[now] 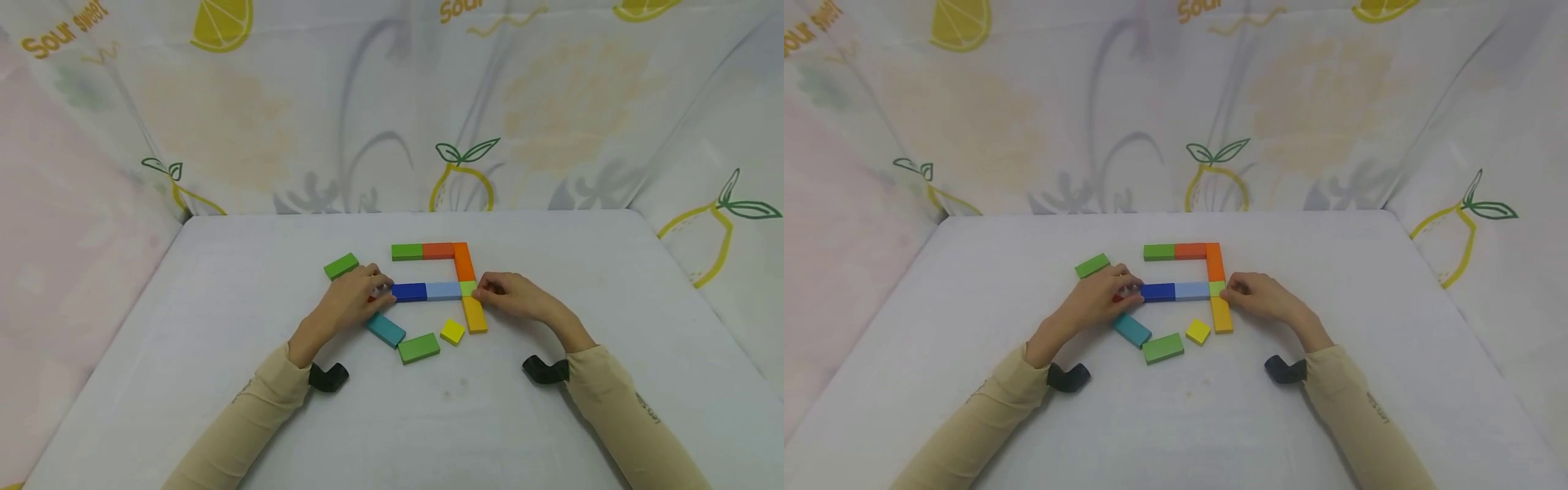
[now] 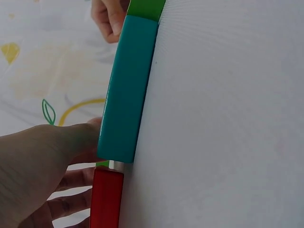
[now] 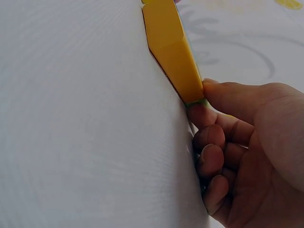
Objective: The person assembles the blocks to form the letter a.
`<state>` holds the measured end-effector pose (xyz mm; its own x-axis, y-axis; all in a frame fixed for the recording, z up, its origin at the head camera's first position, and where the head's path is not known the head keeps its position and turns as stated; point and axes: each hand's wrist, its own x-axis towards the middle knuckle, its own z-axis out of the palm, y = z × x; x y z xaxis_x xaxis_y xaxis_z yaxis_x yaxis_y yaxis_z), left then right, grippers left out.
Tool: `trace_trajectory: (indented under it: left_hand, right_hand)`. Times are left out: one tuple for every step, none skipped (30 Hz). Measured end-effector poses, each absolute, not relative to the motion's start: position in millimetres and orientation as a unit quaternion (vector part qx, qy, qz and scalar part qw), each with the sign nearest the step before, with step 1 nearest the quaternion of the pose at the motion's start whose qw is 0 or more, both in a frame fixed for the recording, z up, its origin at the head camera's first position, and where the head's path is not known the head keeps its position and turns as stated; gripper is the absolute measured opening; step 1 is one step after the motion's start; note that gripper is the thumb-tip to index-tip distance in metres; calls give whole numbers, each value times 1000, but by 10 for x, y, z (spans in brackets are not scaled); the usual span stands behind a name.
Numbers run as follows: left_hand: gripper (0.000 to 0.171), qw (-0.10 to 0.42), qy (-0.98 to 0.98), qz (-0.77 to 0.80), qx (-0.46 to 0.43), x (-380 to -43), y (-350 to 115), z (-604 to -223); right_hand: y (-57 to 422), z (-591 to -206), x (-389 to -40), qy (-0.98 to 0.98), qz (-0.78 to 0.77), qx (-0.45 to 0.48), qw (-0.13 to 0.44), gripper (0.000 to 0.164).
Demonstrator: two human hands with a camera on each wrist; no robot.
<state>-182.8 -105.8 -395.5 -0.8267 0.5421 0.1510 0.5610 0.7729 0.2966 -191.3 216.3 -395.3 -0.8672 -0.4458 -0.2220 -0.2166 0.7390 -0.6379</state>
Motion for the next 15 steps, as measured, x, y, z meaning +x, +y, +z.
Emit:
trace_trajectory:
  left_hand:
    - [30, 26, -942, -167, -292, -1827, -1058, -3954]
    - [30, 24, -942, -167, -291, -1826, -1057, -3953]
    - [30, 21, -942, -167, -289, -1826, -1057, -3952]
    - [30, 20, -943, -167, -288, -1826, -1057, -3952]
    - [31, 19, -943, -167, -288, -1825, -1057, -3950]
    - [31, 18, -943, -167, -287, -1824, -1057, -3948]
    - [31, 18, -943, -167, -287, -1824, -1058, -3948]
    - [31, 19, -943, -168, -287, -1824, -1058, -3949]
    - [31, 20, -943, -168, -287, -1823, -1059, -3948]
    - [31, 20, -943, -169, -287, -1822, -1059, -3948]
    - [30, 21, -943, -169, -286, -1822, -1059, -3949]
    - [30, 23, -943, -169, -286, -1822, -1059, -3952]
    - [30, 24, -943, -169, -285, -1822, -1058, -3955]
    - [30, 26, -943, -169, -286, -1823, -1058, -3958]
    - [30, 26, -943, -169, -286, -1825, -1058, -3962]
  right_hand:
    - [2163, -3955, -1911, 914, -313, -181, 183, 26]
    - [2163, -3954, -1907, 914, -313, -182, 183, 26]
    - [2163, -3952, -1905, 914, -313, -182, 183, 26]
    - [2163, -3950, -1905, 914, -313, -182, 182, 25]
    - [2163, -3947, -1903, 914, -313, -182, 182, 25]
    - [2162, -3943, -1904, 914, -313, -181, 182, 24]
    - [2161, -3939, -1903, 915, -312, -182, 182, 24]
    - [2160, -3935, -1904, 915, -312, -182, 181, 23]
    - [2159, -3934, -1904, 915, -311, -181, 181, 23]
    - [2157, -3933, -1902, 915, -311, -182, 180, 23]
    - [2156, -3932, -1902, 915, -311, -182, 180, 23]
    - [2155, -3931, -1901, 915, -311, -182, 180, 24]
    - [2156, -3933, -1902, 915, -311, -182, 179, 24]
    - [2157, -3934, -1902, 916, -311, -182, 179, 24]
    - [2157, -3935, -1902, 916, -310, -182, 179, 24]
